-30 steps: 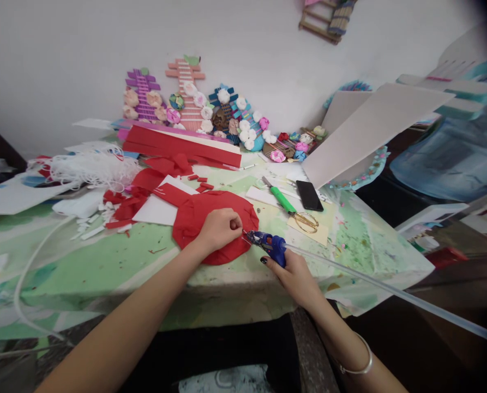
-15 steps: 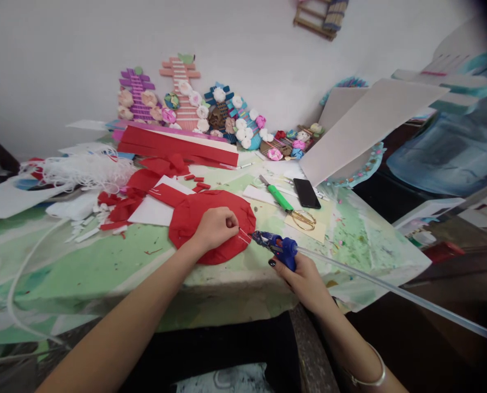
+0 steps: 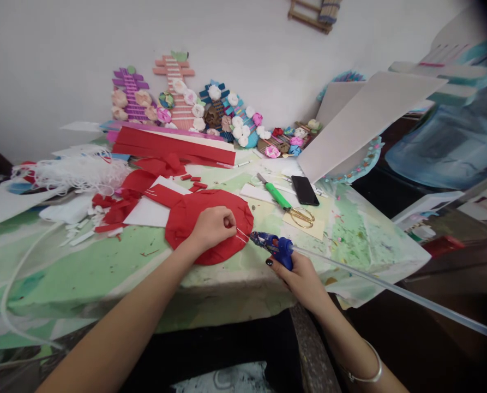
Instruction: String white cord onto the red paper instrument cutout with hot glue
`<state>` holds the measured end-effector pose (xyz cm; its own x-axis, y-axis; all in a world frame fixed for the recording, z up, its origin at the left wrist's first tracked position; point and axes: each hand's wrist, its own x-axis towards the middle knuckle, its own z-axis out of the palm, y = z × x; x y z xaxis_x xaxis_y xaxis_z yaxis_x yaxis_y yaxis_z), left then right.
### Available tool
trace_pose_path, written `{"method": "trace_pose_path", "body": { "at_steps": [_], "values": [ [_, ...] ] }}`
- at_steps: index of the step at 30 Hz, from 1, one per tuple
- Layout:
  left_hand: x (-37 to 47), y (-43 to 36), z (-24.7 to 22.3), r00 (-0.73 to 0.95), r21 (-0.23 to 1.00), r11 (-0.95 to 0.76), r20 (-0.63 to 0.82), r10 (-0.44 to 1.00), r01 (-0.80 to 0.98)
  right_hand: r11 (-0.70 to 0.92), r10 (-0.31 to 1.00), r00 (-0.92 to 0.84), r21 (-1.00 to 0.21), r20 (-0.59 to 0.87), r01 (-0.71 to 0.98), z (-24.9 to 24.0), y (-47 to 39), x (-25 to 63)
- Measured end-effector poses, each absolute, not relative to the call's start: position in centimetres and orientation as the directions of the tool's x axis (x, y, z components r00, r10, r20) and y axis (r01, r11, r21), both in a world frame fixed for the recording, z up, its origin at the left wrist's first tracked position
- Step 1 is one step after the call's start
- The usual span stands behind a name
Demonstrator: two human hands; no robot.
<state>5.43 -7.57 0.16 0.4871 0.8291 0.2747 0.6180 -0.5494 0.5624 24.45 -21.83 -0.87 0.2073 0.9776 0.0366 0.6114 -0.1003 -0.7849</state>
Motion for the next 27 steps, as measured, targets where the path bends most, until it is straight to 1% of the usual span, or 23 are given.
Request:
{"method": "trace_pose_path", "body": {
  "at_steps": [5,8,10,13,15,17,20,22,24,27],
  "values": [
    [4.8,-7.3,0.2,0.515,0.671,-0.546,0.275,0.812,0.502,-0.098,0.98,0.194,-0.766,0.036,0.635,-0.9,-21.7,24.3],
    [4.6,-7.4,0.3,0.517,0.704,-0.547,0.292,0.805,0.453,-0.089,0.981,0.188,-0.756,0.046,0.649,-0.9,-21.7,24.3],
    [4.5,-7.6,0.3,0.509,0.719,-0.556,0.322,0.798,0.417,-0.075,0.98,0.189,-0.75,0.068,0.657,-0.9,-21.7,24.2],
    [4.3,-8.0,0.2,0.489,0.713,-0.608,0.414,0.768,0.35,-0.078,0.977,0.199,-0.744,0.076,0.663,-1.1,-21.8,24.3],
    [4.0,-8.4,0.1,0.517,0.638,-0.688,0.482,0.708,0.346,-0.091,0.976,0.208,-0.743,0.066,0.663,-1.3,-21.8,24.3],
    [3.8,-9.0,0.1,0.581,0.497,-0.785,0.536,0.612,0.369,-0.107,0.975,0.216,-0.749,0.049,0.654,-1.3,-21.9,24.3],
    [3.5,-10.0,0.0,0.676,0.264,-0.872,0.553,0.487,0.412,-0.102,0.977,0.207,-0.756,0.046,0.646,-1.3,-21.9,24.2],
    [3.4,-10.6,-0.2,0.719,0.147,-0.876,0.517,0.464,0.46,-0.095,0.977,0.204,-0.756,0.053,0.647,-1.3,-21.9,24.2],
    [3.3,-11.1,-0.4,0.746,0.058,-0.859,0.468,0.474,0.509,-0.098,0.976,0.21,-0.759,0.052,0.644,-1.3,-21.9,24.2],
    [3.3,-11.5,-0.6,0.761,-0.008,-0.833,0.413,0.501,0.553,-0.091,0.973,0.221,-0.758,0.072,0.645,-1.4,-21.9,24.2]
  ]
}}
